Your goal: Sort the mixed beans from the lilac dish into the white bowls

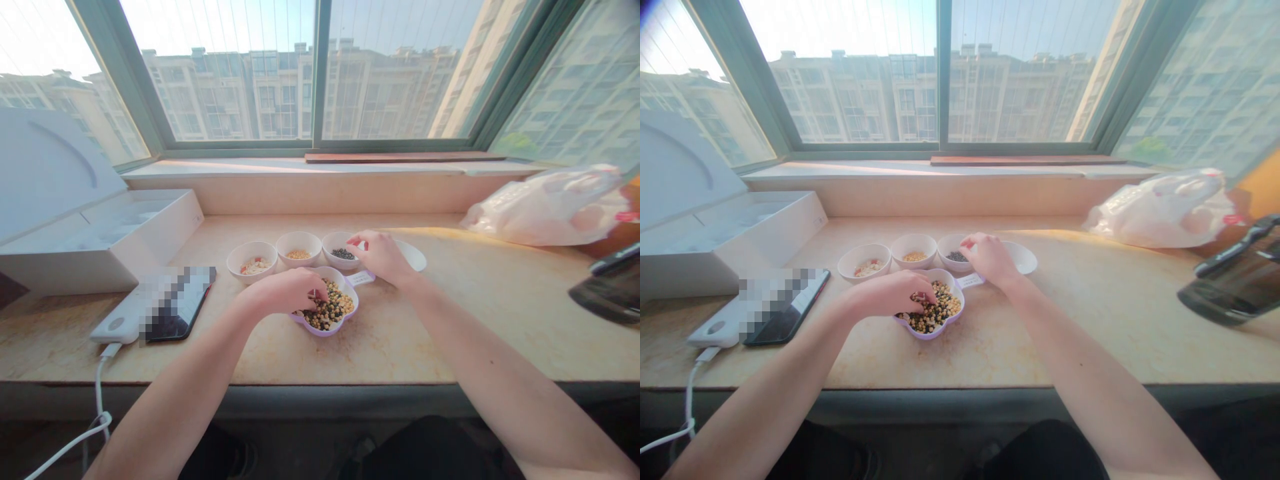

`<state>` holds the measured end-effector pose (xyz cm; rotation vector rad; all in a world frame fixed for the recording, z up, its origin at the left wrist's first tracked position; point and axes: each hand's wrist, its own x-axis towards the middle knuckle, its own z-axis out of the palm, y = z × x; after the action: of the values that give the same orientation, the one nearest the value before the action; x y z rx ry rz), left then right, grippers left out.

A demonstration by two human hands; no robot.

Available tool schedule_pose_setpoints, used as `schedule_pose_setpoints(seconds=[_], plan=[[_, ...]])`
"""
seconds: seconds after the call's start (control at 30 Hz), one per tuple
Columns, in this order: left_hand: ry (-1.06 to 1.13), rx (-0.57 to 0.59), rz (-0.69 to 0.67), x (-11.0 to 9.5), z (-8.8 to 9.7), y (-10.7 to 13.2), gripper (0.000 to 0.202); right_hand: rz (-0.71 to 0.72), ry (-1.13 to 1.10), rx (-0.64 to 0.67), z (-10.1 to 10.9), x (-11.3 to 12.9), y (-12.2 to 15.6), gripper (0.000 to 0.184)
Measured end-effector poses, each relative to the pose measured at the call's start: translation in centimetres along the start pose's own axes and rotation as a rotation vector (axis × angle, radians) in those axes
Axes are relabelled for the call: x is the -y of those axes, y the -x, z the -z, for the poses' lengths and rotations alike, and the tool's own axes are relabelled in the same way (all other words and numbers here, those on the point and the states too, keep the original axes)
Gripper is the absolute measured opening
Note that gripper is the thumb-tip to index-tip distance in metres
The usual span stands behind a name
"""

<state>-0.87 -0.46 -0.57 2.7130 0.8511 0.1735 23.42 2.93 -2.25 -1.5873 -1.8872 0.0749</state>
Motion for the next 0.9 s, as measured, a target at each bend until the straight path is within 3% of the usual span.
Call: schedule_pose_setpoints(seconds=[0.1, 0.63, 0.8, 0.9], plan=[[0.059, 0.122, 0.014, -0.1, 0.3, -0.1, 0.032, -0.017, 0.001, 0.006, -0.1, 0.1, 0.1, 0.018], [0.043, 0.002, 0.023, -0.7, 0.5, 0.1, 0.030, 0.037, -0.029, -0.002, -0.1, 0.2, 0.3, 0.020], [0.033, -0.204, 0.090, 0.1, 0.5, -0.1, 0.021, 0.079, -0.044, 0.002, 0.5, 1.0, 0.5, 0.021], [-0.001, -0.392, 0.244, 0.9, 0.9, -0.4, 0.025, 0.196, -0.127, 0.147, 1.0, 2.4, 1.3, 0.021]])
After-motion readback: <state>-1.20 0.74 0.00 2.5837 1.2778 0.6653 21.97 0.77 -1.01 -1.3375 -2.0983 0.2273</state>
